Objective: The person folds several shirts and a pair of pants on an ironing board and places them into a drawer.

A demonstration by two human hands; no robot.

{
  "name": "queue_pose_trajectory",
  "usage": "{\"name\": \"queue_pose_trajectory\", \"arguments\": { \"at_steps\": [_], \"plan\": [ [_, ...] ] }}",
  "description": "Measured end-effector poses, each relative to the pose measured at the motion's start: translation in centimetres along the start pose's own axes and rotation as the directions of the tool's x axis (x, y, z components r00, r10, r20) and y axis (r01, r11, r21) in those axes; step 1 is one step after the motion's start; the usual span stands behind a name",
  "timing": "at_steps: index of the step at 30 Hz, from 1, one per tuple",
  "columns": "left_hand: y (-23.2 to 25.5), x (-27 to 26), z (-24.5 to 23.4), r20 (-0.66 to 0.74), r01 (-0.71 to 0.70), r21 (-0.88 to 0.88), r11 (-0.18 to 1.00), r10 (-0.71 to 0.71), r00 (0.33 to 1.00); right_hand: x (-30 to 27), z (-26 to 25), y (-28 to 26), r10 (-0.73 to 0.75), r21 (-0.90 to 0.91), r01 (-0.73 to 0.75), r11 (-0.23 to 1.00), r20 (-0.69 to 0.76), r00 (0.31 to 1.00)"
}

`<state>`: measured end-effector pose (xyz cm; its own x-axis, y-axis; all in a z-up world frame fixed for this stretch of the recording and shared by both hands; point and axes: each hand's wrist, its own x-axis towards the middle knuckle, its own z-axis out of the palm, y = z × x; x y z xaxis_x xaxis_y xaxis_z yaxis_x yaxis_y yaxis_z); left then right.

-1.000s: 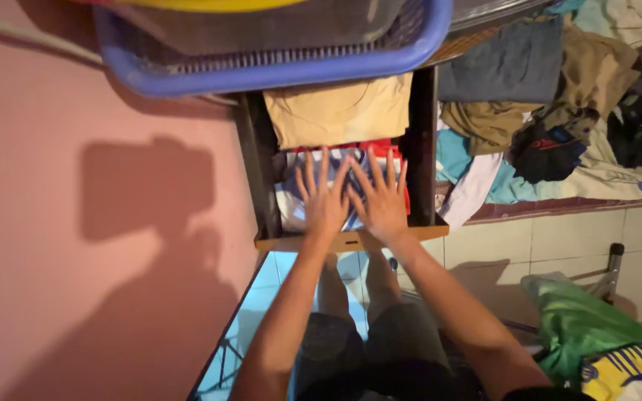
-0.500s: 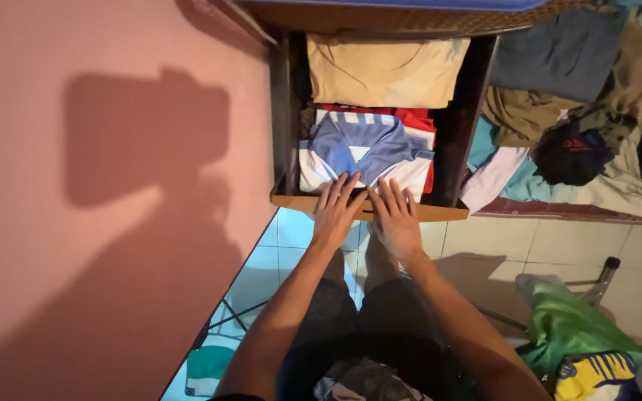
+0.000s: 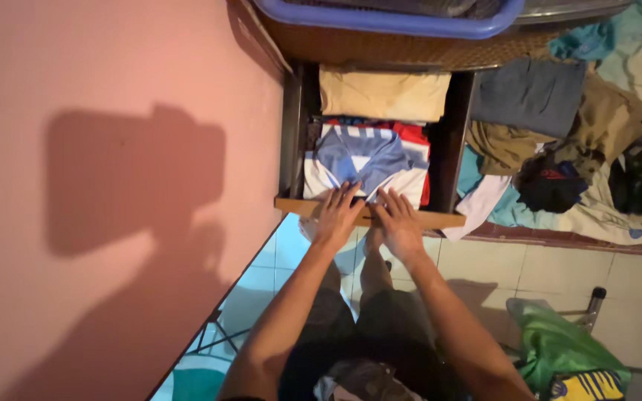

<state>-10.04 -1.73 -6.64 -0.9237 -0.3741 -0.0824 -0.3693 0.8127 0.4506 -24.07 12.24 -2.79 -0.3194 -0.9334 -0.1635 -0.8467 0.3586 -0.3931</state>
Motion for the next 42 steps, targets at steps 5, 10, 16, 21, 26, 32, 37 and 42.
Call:
{"name": "queue_pose_trajectory", "arguments": {
  "at_steps": [5, 10, 16, 21, 26, 32, 37, 42],
  "plan": [
    [1.0, 2.5, -4.8, 0.145, 0.002, -0.078, 0.997, 0.009, 0.989, 1.5, -3.6, 0.6, -0.060, 0.046, 0.061, 0.997, -0.016, 0.998],
    [-0.2, 2.8, -4.3, 0.217, -0.031, -0.081, 0.996, 0.048, 0.975, 1.6, -2.7, 1.0, -0.059, 0.101, 0.059, 0.993, 0.006, 0.998],
    [-0.4, 0.9, 0.0, 0.154, -0.082, 0.013, 0.997, 0.079, 0.985, -0.1, 1.4, 1.6, -0.048, -0.047, 0.050, 0.998, 0.038, 0.998],
    [-1.1, 1.4, -4.1, 0.024, -0.130, 0.129, 0.983, 0.127, 0.992, -0.2, 0.4, 1.4, -0.046, 0.082, 0.048, 0.995, -0.026, 0.999],
    [1.6, 3.5, -9.6, 0.135, -0.128, -0.051, 0.990, 0.134, 0.982, 1.4, -1.5, 0.8, -0.030, 0.204, 0.055, 0.977, -0.122, 0.992],
    [2.1, 2.8, -3.5, 0.039, -0.193, 0.011, 0.981, 0.193, 0.980, -0.2, -3.1, 0.5, 0.114, 0.256, -0.126, 0.958, 0.061, 0.992],
    [0.0, 1.5, -2.0, 0.006, -0.179, 0.020, 0.984, 0.179, 0.984, -1.2, 1.7, 0.4, 0.147, 0.182, -0.107, 0.977, -0.219, 0.965],
    [3.0, 1.9, -2.7, 0.041, -0.228, -0.022, 0.973, 0.229, 0.973, -2.7, 5.2, -2.1, 0.400, 0.263, -0.330, 0.907, -0.285, 0.871]
  ]
}}
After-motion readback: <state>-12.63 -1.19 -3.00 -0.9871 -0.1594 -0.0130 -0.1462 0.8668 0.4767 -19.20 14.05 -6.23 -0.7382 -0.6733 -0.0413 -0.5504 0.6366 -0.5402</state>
